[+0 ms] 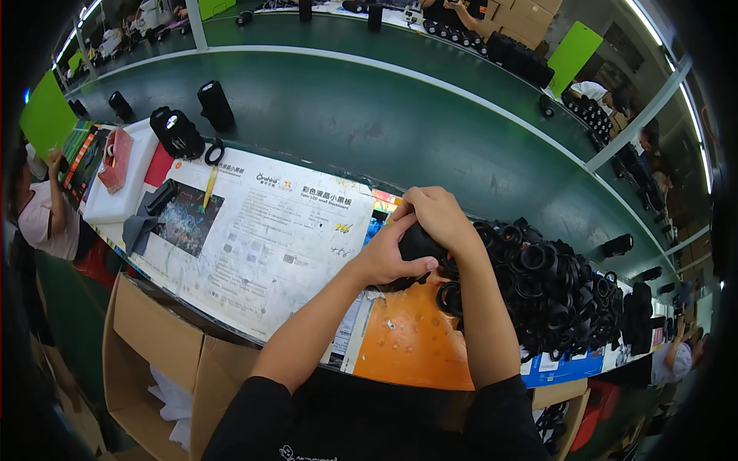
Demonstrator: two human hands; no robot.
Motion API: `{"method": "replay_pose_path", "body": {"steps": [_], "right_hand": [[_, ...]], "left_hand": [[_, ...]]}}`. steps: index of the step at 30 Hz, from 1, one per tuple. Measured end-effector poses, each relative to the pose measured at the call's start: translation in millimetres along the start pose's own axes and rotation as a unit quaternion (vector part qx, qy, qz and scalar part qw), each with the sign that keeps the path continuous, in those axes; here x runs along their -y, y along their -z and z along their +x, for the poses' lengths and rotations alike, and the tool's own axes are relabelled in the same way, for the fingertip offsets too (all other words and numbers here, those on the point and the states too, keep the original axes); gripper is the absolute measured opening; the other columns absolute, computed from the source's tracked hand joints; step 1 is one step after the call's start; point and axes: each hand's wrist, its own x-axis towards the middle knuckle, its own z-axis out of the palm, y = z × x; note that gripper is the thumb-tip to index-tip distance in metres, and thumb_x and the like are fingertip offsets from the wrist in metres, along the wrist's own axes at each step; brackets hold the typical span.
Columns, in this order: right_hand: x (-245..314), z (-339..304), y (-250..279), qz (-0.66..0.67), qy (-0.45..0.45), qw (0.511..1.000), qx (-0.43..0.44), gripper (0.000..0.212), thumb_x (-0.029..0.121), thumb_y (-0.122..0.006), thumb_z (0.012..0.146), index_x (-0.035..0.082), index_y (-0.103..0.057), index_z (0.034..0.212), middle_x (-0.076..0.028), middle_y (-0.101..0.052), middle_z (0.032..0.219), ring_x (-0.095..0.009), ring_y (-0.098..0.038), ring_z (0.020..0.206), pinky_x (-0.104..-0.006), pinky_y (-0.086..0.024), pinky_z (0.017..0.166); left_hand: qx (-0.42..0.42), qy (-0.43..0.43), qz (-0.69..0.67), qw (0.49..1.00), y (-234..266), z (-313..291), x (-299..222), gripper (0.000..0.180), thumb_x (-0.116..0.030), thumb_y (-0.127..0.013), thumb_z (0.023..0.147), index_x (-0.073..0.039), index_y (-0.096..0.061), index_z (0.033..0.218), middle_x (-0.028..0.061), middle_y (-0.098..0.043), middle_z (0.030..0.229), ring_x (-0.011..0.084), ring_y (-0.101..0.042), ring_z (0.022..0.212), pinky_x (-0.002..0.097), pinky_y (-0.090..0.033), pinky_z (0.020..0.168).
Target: Assembling rubber rings onto electronic device bodies at a factory workbench.
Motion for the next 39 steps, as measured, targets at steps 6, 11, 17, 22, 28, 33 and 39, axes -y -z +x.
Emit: {"method": "replay_pose_path", "body": {"steps": [6,11,17,22,28,33,39], "right_hand": [[-8.3,-14.3,-20.2,0.374,0.08,0.914,-0.134,0.039,0.027,-0.049,0.114,-0.003,-0.075,0.111,-0.011,-0.079,0.107,-0.02,-0.073,0.099,-0.0339,-0.059,0.096],[-31.8,-45.1,-75.2,0.338,0.153,0.887,-0.274,0.035,0.019,-0.045,0.118,-0.002,-0.064,0.139,-0.013,-0.066,0.14,-0.021,-0.062,0.128,-0.0354,-0.048,0.115],[-50.3,-54.5,-113.6,0.278,0.188,0.913,-0.234,0.05,0.019,-0.051,0.116,-0.005,-0.043,0.158,-0.02,-0.058,0.151,-0.029,-0.058,0.139,-0.0419,-0.043,0.121],[-70.8,-51.2,-112.0,0.284,0.182,0.913,-0.231,0.054,0.02,-0.046,0.118,-0.004,-0.034,0.165,-0.021,-0.052,0.158,-0.028,-0.052,0.148,-0.0409,-0.036,0.127],[-66.3,-53.6,-101.1,0.352,0.136,0.911,-0.169,0.056,0.031,-0.047,0.12,-0.002,-0.036,0.165,-0.021,-0.054,0.158,-0.027,-0.055,0.145,-0.0389,-0.04,0.123],[-76.0,-47.4,-108.1,0.398,0.143,0.895,-0.145,0.059,0.039,-0.048,0.121,0.0,-0.04,0.164,-0.019,-0.053,0.157,-0.024,-0.052,0.146,-0.0368,-0.038,0.125],[-74.4,-43.7,-105.0,0.53,0.06,0.843,-0.066,0.058,0.041,-0.046,0.121,0.002,-0.043,0.163,-0.015,-0.057,0.155,-0.021,-0.059,0.138,-0.036,-0.049,0.117]], "left_hand": [[0.014,0.092,-0.058,0.994,10.0,-6.5,2.5,0.082,-0.04,-0.094,0.084,-0.002,-0.06,0.148,0.0099,-0.068,0.133,0.0196,-0.065,0.121,0.035,-0.051,0.11],[-0.131,0.122,-0.242,0.954,20.7,-5.5,24.4,0.05,-0.033,-0.079,0.097,-0.002,-0.067,0.134,0.0083,-0.074,0.115,0.0171,-0.075,0.099,0.0324,-0.063,0.087],[-0.116,0.134,-0.362,0.915,38.5,1.7,42.9,0.064,-0.052,-0.059,0.099,-0.001,-0.063,0.137,0.0167,-0.078,0.108,0.0288,-0.078,0.096,0.0422,-0.065,0.092],[-0.1,0.085,-0.398,0.908,24.5,7.2,27.2,0.054,-0.035,-0.064,0.097,0.004,-0.066,0.134,0.0192,-0.077,0.118,0.0288,-0.077,0.105,0.042,-0.062,0.099],[-0.08,0.088,-0.402,0.908,33.7,4.2,27.0,0.072,-0.032,-0.064,0.092,0.004,-0.052,0.153,0.0224,-0.071,0.134,0.0345,-0.076,0.113,0.0459,-0.059,0.109],[-0.128,0.065,-0.403,0.904,35.3,4.8,23.3,0.08,-0.037,-0.065,0.088,0.003,-0.05,0.156,0.0216,-0.069,0.138,0.0361,-0.074,0.12,0.0478,-0.058,0.111],[-0.134,0.02,-0.398,0.908,34.7,7.0,16.2,0.063,-0.033,-0.064,0.093,0.005,-0.058,0.143,0.0191,-0.071,0.133,0.0291,-0.074,0.118,0.0413,-0.06,0.106]]}}
